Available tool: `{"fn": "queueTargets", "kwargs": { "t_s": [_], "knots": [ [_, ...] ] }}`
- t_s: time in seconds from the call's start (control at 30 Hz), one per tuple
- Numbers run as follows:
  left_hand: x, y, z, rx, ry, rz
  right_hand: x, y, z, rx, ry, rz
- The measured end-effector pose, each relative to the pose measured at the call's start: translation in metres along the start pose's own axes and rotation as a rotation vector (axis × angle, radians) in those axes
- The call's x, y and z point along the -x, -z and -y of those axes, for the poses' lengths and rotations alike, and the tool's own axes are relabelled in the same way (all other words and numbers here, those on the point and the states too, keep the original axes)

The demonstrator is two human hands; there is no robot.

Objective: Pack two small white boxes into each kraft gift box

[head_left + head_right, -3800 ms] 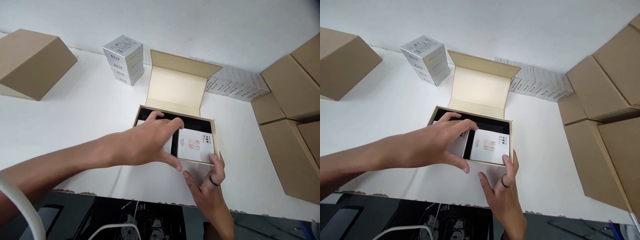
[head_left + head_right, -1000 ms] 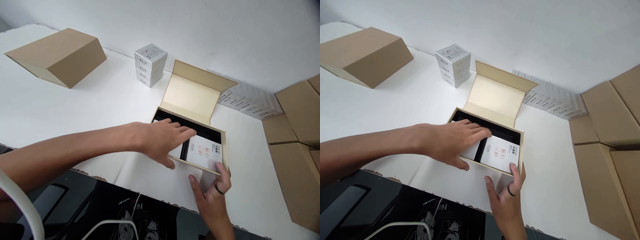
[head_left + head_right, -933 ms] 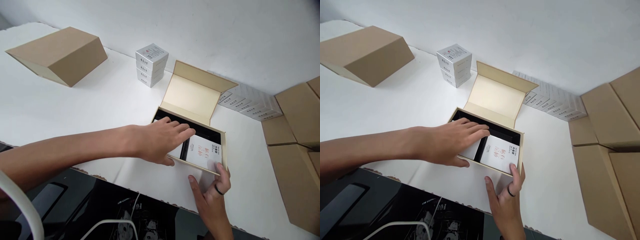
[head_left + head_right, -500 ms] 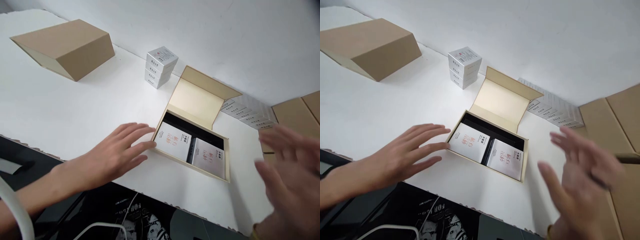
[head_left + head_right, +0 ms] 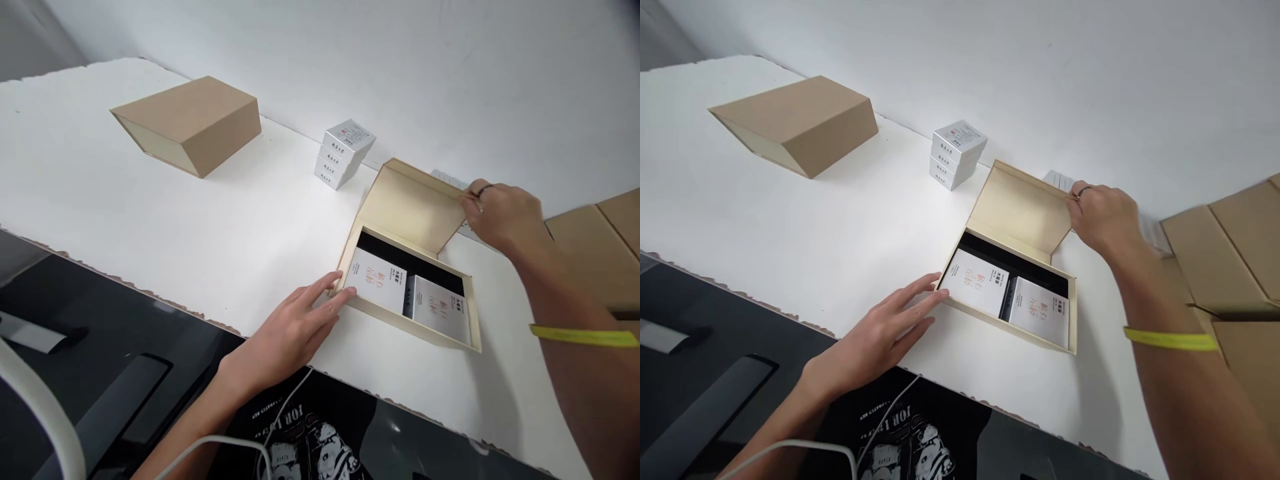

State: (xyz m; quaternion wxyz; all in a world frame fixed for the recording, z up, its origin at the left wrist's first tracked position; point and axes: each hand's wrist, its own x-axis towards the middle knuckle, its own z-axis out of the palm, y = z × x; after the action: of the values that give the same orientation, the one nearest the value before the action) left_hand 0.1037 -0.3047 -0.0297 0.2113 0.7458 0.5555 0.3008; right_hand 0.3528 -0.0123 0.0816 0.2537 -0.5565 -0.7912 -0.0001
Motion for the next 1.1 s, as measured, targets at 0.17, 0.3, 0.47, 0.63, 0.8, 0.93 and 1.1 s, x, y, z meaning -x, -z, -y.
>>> {"fn": "queueTargets", "kwargs": {
  "t_s": [0.17,0.3,0.47,0.63,0.8,0.93,1.1],
  "knots": [
    [0.007,-0.012,0.001,0.157,-0.019,-0.061,0.128,0.059,0.010,0.242,0.315,0.052],
    [0.019,-0.030,-0.001,0.431,0.064,-0.194,0.230,0.052,0.011,0.299,0.729,0.021],
    [0.028,-0.033,-0.007,0.479,0.050,-0.189,0.272,0.001,0.005,0.274,0.605,-0.158],
    [0.031,-0.020,-0.006,0.364,0.075,-0.178,0.271,-0.019,-0.006,0.142,0.422,-0.271],
    [0.014,0.018,0.010,0.251,-0.060,0.010,0.263,-0.032,-0.019,0.141,0.412,-0.278],
    [-0.034,0.039,0.037,0.294,-0.136,0.113,0.256,-0.041,-0.021,0.142,0.376,-0.329],
    [-0.096,0.020,0.070,0.302,-0.228,0.178,0.267,-0.037,-0.007,-0.019,0.274,-0.311]
  ]
}}
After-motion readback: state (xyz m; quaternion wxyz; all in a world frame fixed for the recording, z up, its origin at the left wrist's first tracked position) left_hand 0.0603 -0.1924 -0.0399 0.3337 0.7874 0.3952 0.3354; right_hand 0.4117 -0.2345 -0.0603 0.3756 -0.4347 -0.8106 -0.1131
